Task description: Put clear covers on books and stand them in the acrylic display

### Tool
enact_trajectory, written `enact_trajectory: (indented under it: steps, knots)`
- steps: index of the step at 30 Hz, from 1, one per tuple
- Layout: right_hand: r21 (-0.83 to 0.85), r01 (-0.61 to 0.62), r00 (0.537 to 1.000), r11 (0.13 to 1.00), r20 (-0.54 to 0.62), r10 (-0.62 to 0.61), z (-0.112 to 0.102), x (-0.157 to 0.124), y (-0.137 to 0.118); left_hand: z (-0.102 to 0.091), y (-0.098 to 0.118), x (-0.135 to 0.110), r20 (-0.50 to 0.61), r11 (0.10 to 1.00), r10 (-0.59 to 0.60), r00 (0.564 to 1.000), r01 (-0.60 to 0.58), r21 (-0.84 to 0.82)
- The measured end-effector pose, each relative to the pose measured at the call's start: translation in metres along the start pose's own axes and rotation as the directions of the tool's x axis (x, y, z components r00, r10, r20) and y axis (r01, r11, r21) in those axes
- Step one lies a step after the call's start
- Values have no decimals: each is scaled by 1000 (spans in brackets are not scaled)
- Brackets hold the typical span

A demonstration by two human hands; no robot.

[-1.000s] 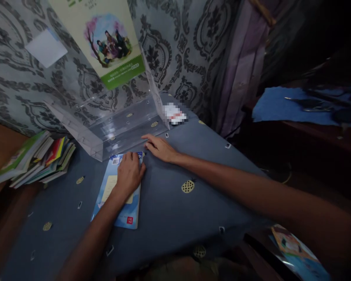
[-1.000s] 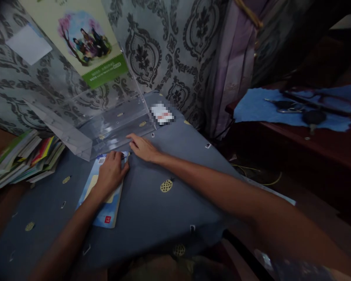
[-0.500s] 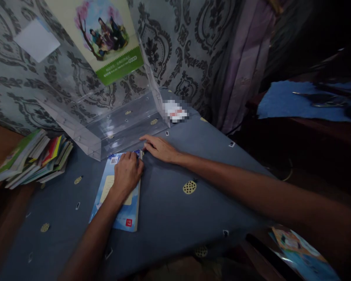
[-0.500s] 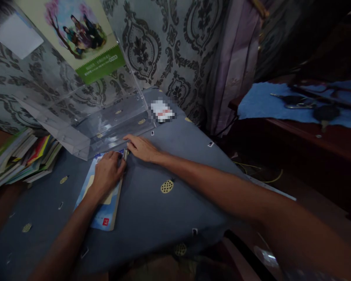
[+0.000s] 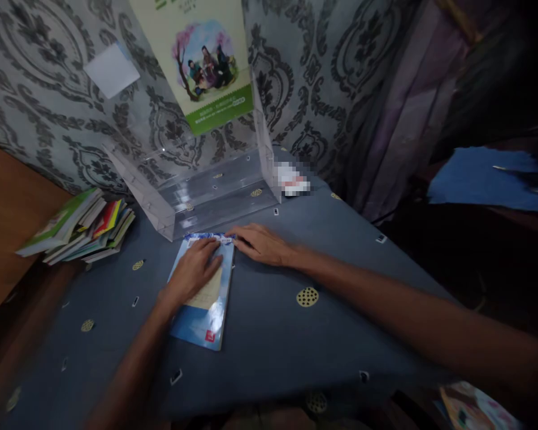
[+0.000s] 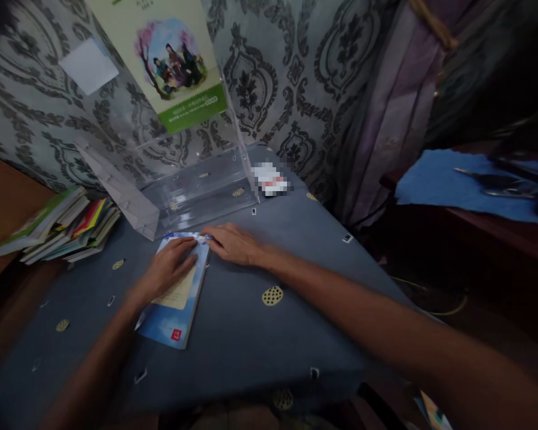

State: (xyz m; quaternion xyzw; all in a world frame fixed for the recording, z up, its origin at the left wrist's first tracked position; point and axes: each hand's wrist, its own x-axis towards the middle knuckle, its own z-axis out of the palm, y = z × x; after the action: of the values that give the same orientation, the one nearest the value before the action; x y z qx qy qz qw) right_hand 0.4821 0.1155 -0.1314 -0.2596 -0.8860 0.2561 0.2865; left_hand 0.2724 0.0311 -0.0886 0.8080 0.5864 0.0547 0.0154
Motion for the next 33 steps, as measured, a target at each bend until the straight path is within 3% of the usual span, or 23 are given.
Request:
enact_trajectory:
  steps: [5, 9, 17, 26, 33]
  knots:
    - [-16, 36, 999, 999, 29, -35, 3, -1, -4, -6, -37, -44, -12, 962, -270, 963, 270, 33]
    - [14, 59, 998, 998, 25, -59, 6, -3, -4, -4, -35, -59, -50, 936, -342, 938, 345, 65]
    - [33, 97, 993, 995, 71, -99, 5, -4, 0, 5, -20, -57, -128, 905, -392, 911, 407, 127]
    - [-37, 109, 985, 993, 135, -103, 17, 4, -6, 10, -24, -70, -166, 894, -406, 899, 428, 133]
    - [-21, 110, 983, 994, 152, -106, 29, 14, -9, 16, -38, -76, -221, 902, -399, 890, 424, 78]
